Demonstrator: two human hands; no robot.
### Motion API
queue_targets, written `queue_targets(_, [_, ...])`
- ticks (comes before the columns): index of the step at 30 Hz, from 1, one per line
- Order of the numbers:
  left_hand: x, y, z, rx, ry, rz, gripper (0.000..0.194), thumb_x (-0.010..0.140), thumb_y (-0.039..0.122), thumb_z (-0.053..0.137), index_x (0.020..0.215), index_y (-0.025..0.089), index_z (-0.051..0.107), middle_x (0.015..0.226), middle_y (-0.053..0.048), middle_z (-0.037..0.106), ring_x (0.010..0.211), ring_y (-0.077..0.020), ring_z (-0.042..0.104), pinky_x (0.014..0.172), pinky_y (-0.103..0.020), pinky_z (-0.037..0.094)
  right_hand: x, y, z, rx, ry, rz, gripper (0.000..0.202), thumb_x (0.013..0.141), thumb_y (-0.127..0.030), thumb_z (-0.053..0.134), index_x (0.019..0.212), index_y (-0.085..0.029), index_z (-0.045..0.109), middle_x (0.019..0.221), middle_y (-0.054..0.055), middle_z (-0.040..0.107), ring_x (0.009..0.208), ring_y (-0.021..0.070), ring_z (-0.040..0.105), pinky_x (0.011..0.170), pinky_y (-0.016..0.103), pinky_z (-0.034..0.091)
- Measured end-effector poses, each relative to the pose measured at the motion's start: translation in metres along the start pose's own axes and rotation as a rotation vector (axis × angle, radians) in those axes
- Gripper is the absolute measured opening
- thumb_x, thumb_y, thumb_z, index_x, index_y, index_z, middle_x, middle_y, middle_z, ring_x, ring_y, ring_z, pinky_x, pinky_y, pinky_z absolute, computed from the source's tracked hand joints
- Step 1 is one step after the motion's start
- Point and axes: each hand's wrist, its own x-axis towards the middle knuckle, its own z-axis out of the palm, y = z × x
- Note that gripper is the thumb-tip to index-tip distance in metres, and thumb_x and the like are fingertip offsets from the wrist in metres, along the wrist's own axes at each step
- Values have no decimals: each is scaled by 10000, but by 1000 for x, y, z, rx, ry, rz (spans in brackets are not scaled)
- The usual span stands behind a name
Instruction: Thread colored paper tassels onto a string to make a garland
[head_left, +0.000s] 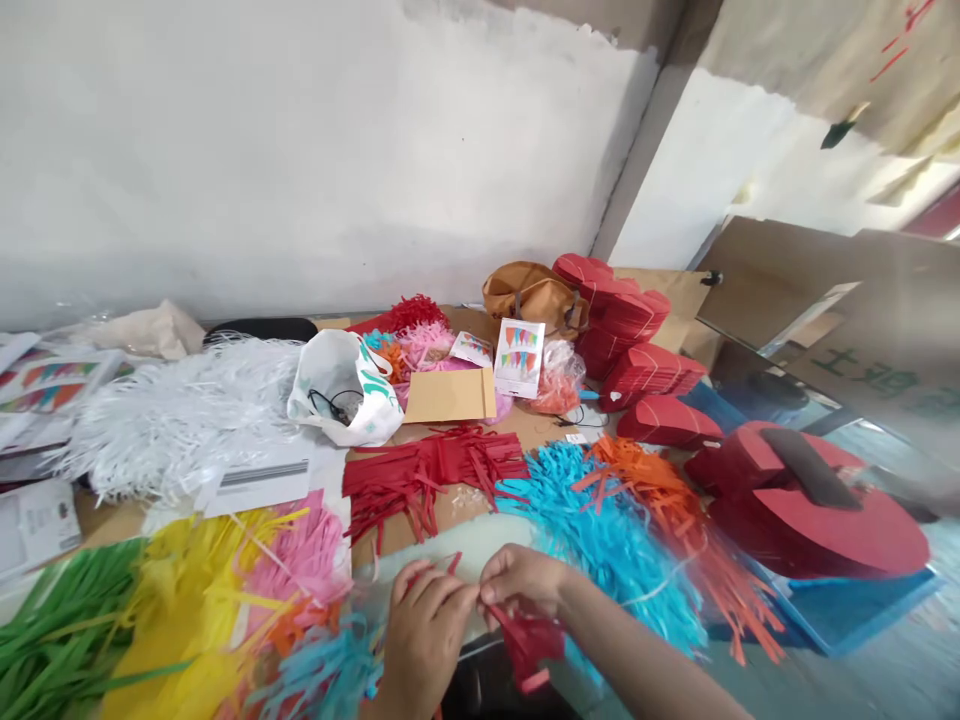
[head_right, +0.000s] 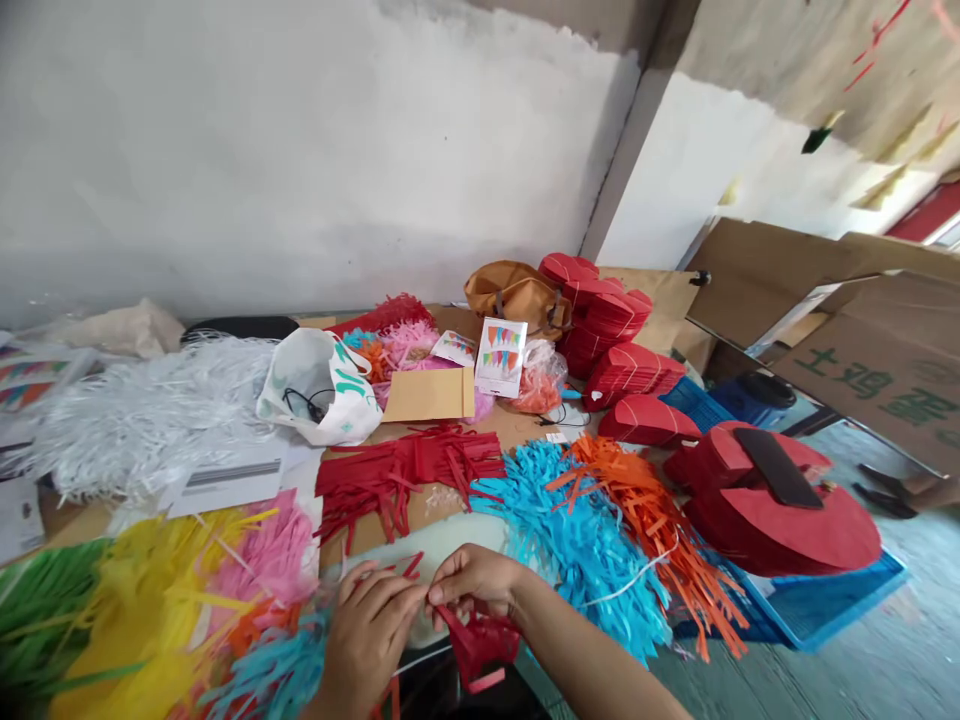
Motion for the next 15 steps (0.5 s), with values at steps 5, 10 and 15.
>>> queue_targets(5, [-22,15,4,-121,99,-357,230,926,350,524,839,264,718,800,-30,724,766,-179,674,744,-313,522,1,29,31,235,175,-88,360,581,-416,881,639,-105,709,504,11,657,344,41,478,356,140,282])
queue_targets(10, [-41,17,7,-280,39,-596,286,901,439,529,850,266,750,833,-51,746,766,-198,701,687,-292,577,7,41,58,420,362,-165,412,553,-417,905,626,-132,616,444,-21,591,316,64,492,312,139,243])
queue_targets(15, [-54,8,12,-430,-29,-737,262,858,442,579,914,269,768,893,-66,767,816,-216,717,730,-281,589,17,41,72,476,387,-226,402,556,-361,911,750,-152,628,453,-52,570,332,55,463,340,139,282])
